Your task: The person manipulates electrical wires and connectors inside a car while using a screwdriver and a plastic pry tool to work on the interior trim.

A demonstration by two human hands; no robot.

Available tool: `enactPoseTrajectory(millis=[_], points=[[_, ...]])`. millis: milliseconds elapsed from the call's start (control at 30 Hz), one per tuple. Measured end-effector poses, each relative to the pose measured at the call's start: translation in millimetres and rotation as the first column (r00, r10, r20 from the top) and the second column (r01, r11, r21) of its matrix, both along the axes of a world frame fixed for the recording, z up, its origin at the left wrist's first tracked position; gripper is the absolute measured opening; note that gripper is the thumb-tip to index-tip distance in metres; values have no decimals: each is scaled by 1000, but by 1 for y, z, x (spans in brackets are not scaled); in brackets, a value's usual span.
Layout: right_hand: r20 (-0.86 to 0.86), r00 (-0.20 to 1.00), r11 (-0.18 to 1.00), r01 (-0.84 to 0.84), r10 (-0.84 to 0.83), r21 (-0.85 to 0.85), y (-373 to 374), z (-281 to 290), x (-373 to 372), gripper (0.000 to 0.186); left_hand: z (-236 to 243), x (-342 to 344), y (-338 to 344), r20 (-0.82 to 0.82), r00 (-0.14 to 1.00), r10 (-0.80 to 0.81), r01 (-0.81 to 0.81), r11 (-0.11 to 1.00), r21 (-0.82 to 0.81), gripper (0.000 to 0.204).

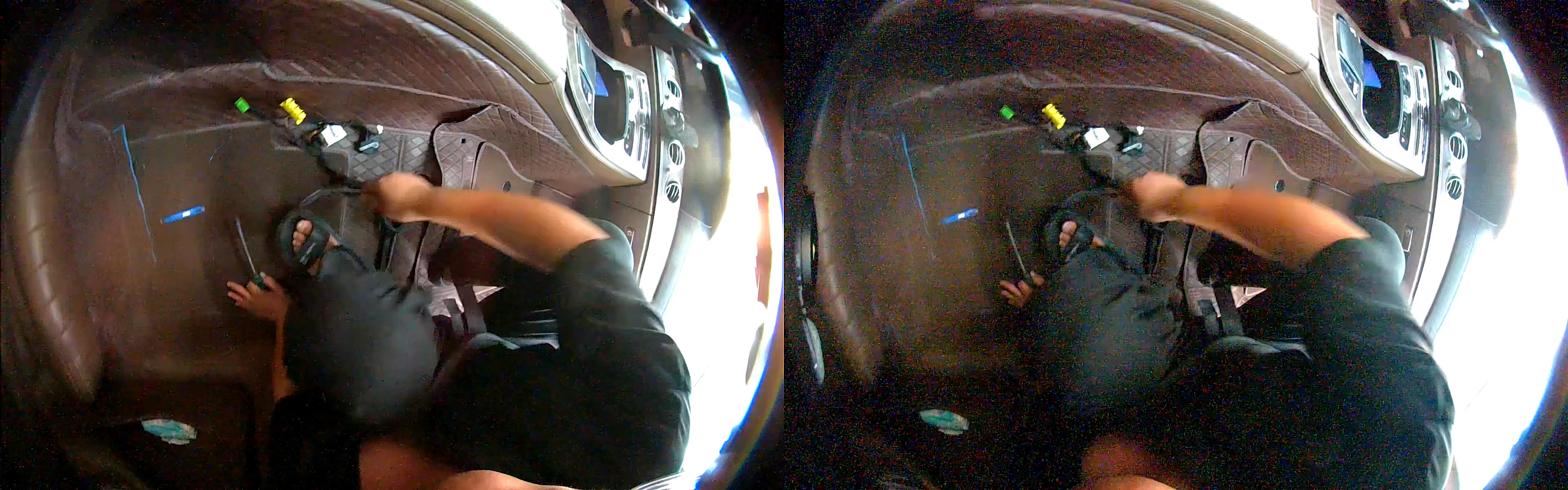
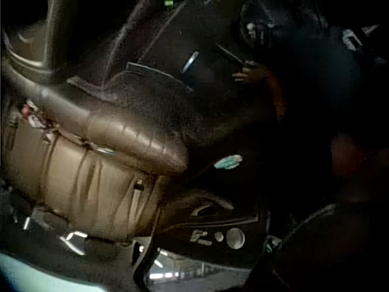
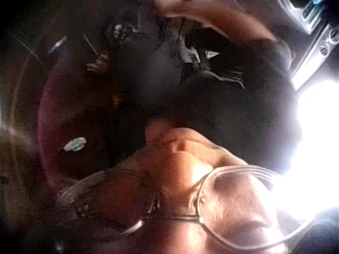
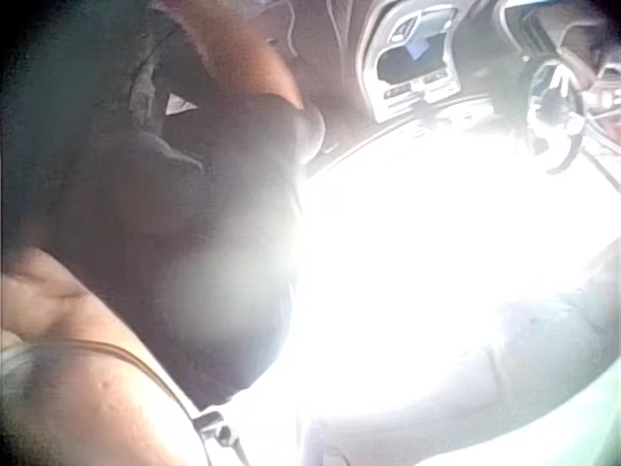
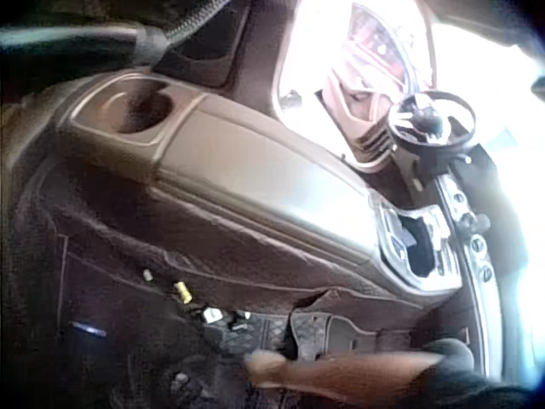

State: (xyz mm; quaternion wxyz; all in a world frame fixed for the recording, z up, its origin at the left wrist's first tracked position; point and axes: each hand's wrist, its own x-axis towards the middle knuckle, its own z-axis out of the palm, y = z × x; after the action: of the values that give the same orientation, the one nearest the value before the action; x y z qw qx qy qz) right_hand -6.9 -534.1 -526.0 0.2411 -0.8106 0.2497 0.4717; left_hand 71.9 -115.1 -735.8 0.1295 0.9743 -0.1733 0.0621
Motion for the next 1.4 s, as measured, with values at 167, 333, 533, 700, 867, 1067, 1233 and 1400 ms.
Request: enactPoseTrajectory(millis=[167, 333, 533, 700, 867, 1067, 1233, 1400], points=[[703, 659, 920, 392, -267, -18, 39, -74, -50, 36, 27, 1, -30, -112, 994, -17, 23, 998, 51, 54], [844, -172, 355, 850, -509, 388, -4, -71, -52, 22, 33, 7, -31, -192, 980, -49, 56, 998, 31, 51], [-83, -918, -445, 108, -388, 889, -102, 22, -8, 17, 43, 20, -16, -206, 978, -36, 46, 998, 42, 49], [-337, -868, -515, -113, -365, 849, -108, 37, -16, 16, 43, 21, -22, -232, 970, -71, 77, 997, 15, 47], [-422, -792, -516, -160, -442, 842, -106, 47, -32, 18, 44, 18, -23, -256, 962, -92, 97, 995, 4, 45], [-481, -726, -401, -302, -492, 865, -92, 66, -8, 25, 48, 25, -13, -271, 959, -85, 94, 995, 21, 43], [-587, -721, -542, -347, -367, 765, -102, 58, -30, 24, 49, 26, -15, -291, 952, -97, 107, 994, 17, 42], [-541, -712, -466, -330, -448, 821, -90, 60, -28, 29, 51, 30, -4, -297, 951, -82, 100, 994, 45, 41]])
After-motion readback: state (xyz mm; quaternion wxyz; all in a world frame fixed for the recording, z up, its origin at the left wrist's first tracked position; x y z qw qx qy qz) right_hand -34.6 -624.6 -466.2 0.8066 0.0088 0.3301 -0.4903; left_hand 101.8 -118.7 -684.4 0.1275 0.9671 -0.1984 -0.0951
